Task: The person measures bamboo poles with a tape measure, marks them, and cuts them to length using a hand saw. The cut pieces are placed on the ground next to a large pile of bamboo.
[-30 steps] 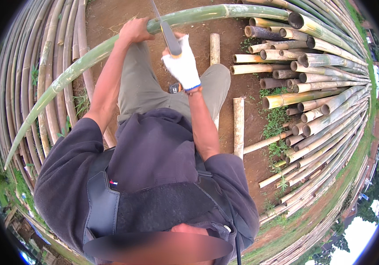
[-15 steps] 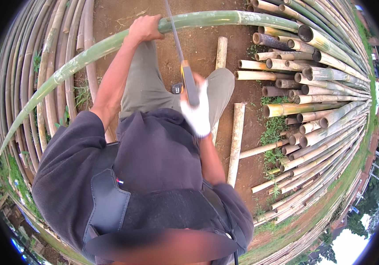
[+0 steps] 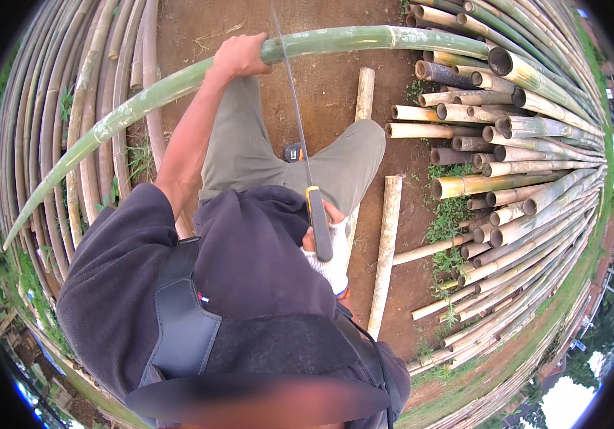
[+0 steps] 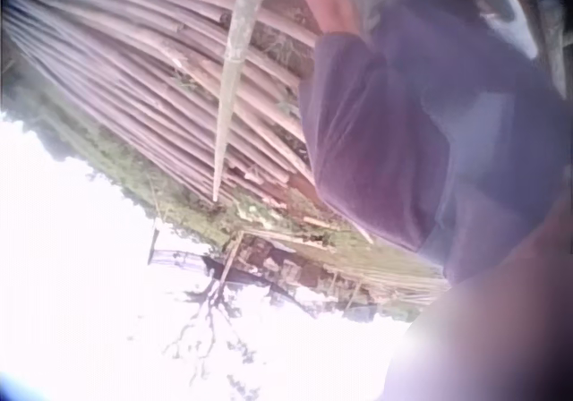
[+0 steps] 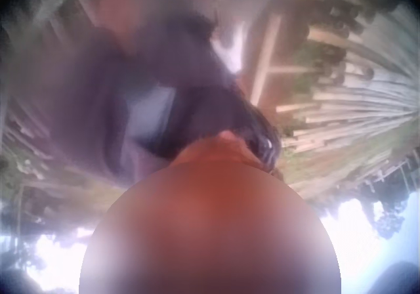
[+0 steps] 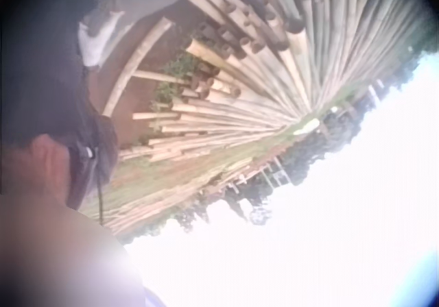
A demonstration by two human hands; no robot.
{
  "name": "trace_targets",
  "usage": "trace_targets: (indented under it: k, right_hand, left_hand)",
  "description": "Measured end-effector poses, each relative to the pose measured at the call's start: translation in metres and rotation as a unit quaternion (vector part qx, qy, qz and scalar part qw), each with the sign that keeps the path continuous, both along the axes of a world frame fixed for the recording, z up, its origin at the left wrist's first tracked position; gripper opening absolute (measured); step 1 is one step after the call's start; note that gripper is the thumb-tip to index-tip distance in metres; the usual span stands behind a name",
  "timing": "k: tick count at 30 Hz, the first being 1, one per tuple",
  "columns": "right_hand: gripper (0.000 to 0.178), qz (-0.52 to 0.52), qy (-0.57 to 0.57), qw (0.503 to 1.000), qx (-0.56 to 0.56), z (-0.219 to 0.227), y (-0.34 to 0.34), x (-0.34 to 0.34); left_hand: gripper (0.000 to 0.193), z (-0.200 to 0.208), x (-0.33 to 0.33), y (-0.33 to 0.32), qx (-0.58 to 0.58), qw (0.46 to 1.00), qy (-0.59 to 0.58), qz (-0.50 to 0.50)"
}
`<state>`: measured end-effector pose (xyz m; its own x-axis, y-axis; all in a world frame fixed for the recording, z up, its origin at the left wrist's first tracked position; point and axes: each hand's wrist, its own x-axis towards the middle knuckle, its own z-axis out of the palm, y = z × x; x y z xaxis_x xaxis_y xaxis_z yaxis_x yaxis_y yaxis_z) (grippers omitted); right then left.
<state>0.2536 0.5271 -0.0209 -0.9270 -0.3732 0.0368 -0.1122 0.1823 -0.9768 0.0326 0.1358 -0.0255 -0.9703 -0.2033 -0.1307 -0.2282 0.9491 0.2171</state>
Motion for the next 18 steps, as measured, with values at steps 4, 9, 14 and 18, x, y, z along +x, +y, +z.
trace_targets:
  k: [4,9,14,18]
  right_hand:
    - [0.059,0.027,0.097,0.995,-0.019,-0.023,-0.100,-0.137]
    - [0.059,0.043,0.010,0.989,-0.139,-0.006,-0.145,-0.180]
    - [0.055,0.004,-0.027,1.000,-0.014,-0.014,-0.020,-0.028]
    - [0.056,-0.018,0.015,1.000,0.020,-0.007,0.018,0.013]
  left_hand:
    - [0.067,0.006,-0.002,0.000,0.000,1.000,0.018,0.002]
    - [0.070,0.012,-0.006,-0.001,0.008,0.999,0.019,-0.029]
    - [0.070,0.004,0.002,-0.009,-0.003,1.000,0.000,-0.022]
    - [0.071,0.000,-0.008,-0.005,-0.014,1.000,-0.003,-0.011]
